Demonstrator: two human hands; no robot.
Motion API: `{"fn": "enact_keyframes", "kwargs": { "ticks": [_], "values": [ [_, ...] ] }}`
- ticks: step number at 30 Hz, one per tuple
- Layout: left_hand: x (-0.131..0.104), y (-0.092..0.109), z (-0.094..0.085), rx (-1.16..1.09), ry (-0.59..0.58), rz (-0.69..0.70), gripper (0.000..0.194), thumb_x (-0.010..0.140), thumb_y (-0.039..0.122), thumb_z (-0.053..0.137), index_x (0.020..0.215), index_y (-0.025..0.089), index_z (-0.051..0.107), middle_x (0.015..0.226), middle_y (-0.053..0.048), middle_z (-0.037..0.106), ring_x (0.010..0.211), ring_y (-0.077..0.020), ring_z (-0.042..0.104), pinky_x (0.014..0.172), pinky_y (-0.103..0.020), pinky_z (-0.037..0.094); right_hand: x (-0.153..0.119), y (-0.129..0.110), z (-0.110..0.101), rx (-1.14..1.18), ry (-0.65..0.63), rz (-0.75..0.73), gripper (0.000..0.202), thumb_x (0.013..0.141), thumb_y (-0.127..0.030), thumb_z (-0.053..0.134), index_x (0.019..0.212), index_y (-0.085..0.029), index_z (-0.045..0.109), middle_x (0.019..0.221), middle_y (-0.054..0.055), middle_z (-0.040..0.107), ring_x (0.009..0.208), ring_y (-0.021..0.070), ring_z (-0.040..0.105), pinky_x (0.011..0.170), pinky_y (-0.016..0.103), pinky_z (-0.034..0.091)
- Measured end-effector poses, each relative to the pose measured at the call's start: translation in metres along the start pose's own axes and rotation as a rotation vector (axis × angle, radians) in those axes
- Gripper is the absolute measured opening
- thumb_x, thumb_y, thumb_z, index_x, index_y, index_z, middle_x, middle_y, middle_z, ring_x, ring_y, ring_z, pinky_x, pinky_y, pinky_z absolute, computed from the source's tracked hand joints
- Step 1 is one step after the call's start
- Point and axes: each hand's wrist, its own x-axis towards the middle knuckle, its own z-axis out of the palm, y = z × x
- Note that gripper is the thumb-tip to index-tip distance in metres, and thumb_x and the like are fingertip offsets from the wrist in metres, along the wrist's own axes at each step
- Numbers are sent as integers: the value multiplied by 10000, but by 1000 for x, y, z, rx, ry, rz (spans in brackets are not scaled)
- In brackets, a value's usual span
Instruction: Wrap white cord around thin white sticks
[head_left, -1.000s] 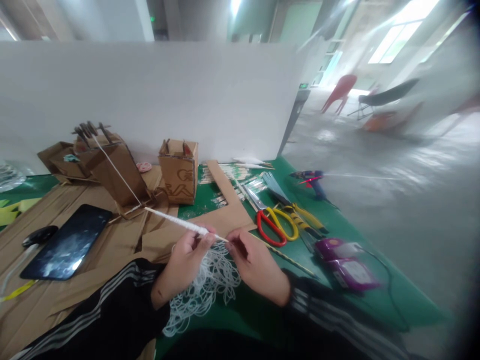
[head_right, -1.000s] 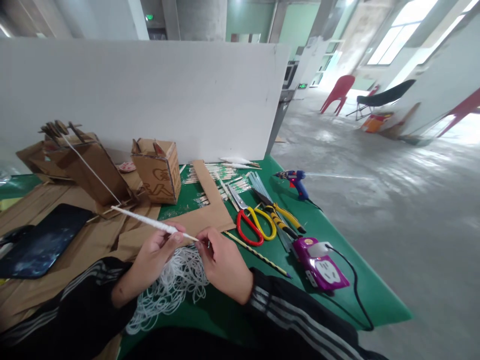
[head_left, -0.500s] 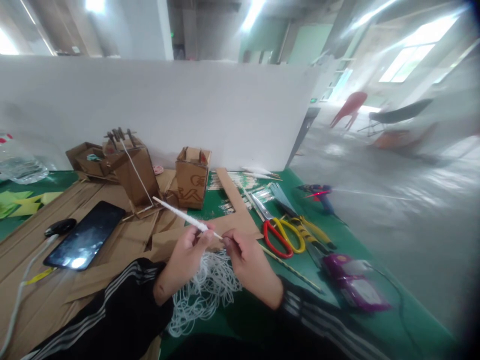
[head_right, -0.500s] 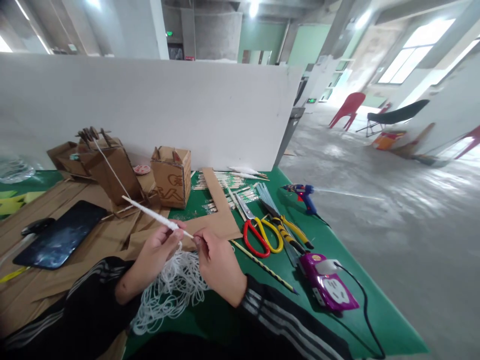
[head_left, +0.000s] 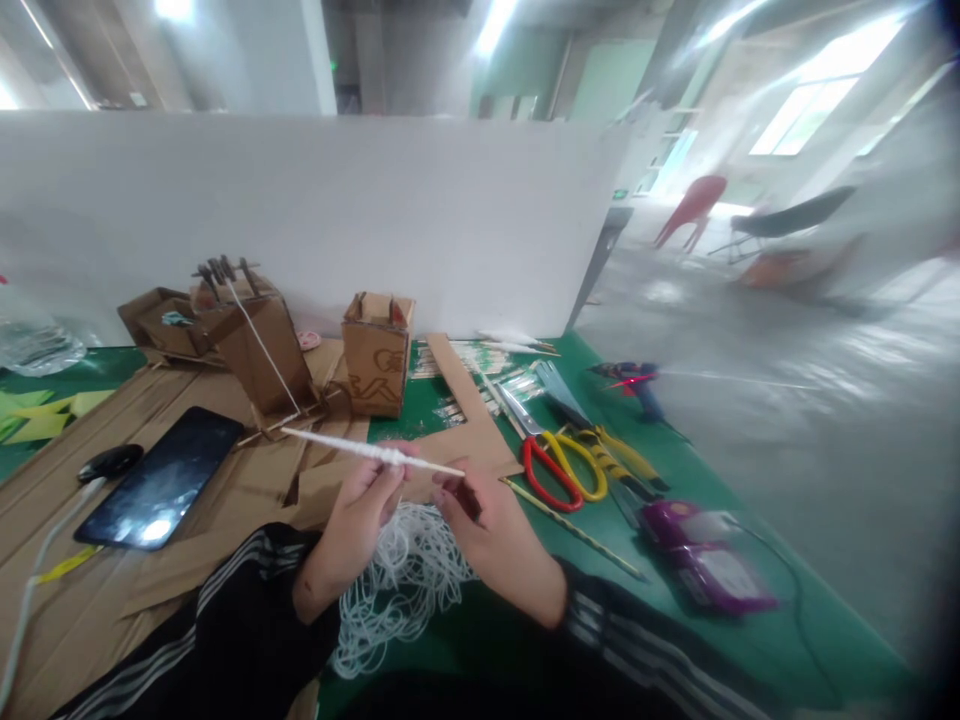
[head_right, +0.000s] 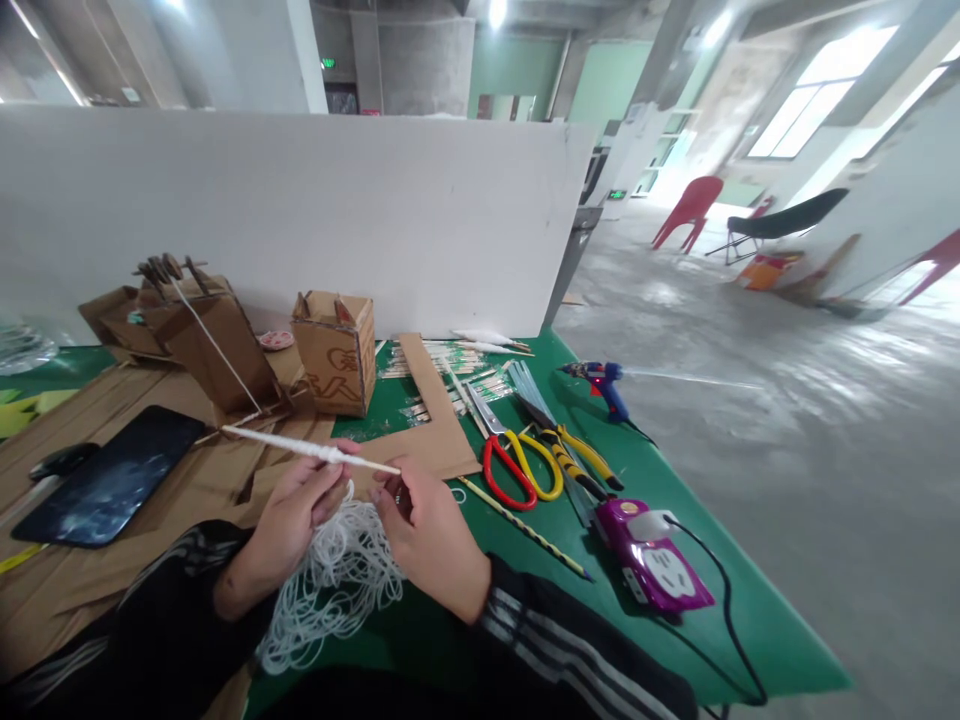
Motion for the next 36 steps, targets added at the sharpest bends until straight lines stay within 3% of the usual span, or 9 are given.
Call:
{"fn": "enact_keyframes", "kwargs": {
  "ticks": [3,5,7,10,13,18,24,30,36],
  "values": [
    [1,0,1,-9,11,-14,312,792,364,651,1017,152,617,642,51,481,414,-16,232,396,-186,135,-2,2,1,-56,35,-23,142,941,-251,453,876,-185,560,716,5,578,631,136,531,592,252,419],
    [1,-1,1,-12,20,-31,301,772,367,665,964,139,624,590,63,452,412,-24,224,400,-192,131,-4,4,3,-53,71,-6,122,931,-245,463,1004,-190,543,790,21,594,630,139,540,600,267,446],
    [1,-2,0,-5,32,-50,298,757,370,674,922,127,630,553,70,425,411,-30,217,402,-198,126,-6,4,3,-25,147,-5,323,903,-241,510,1214,-194,433,975,69,594,668,147,561,630,291,490],
    [1,-3,1,21,49,-66,329,747,380,678,935,113,640,580,57,464,409,-24,227,405,-199,122,-7,3,1,-38,231,-105,635,875,-229,565,1403,-225,213,1290,148,457,839,181,593,770,354,531],
    [1,-4,2,54,72,-66,371,729,391,686,967,110,647,635,39,517,404,-17,257,402,-194,137,-5,0,-4,-161,190,-223,577,906,-190,514,1415,-267,253,1376,131,393,980,207,582,891,395,504],
    [2,-6,2,85,90,-54,380,737,392,676,993,111,653,639,42,519,416,-24,284,404,-186,186,3,3,-8,-270,135,-224,442,937,-153,424,1368,-232,374,1322,123,478,1066,229,573,944,401,478],
    [4,-13,-1,133,78,-77,308,744,375,663,910,117,642,603,45,490,428,-42,298,408,-189,204,3,10,-6,-295,184,-215,203,940,-161,439,1102,-206,553,1007,79,642,912,206,605,812,324,484],
    [-1,-6,-1,252,-20,-81,176,798,314,542,781,151,607,581,53,434,459,-71,285,437,-208,220,1,14,-5,-320,204,-214,92,928,-174,478,951,-193,565,831,41,627,755,175,585,691,282,444],
    [-2,-7,-4,372,-74,-31,355,899,445,437,928,151,633,509,79,275,463,-101,251,454,-229,239,0,15,-5,-332,210,-189,62,905,-158,513,907,-187,568,824,27,625,740,159,575,684,264,430]
  ]
}}
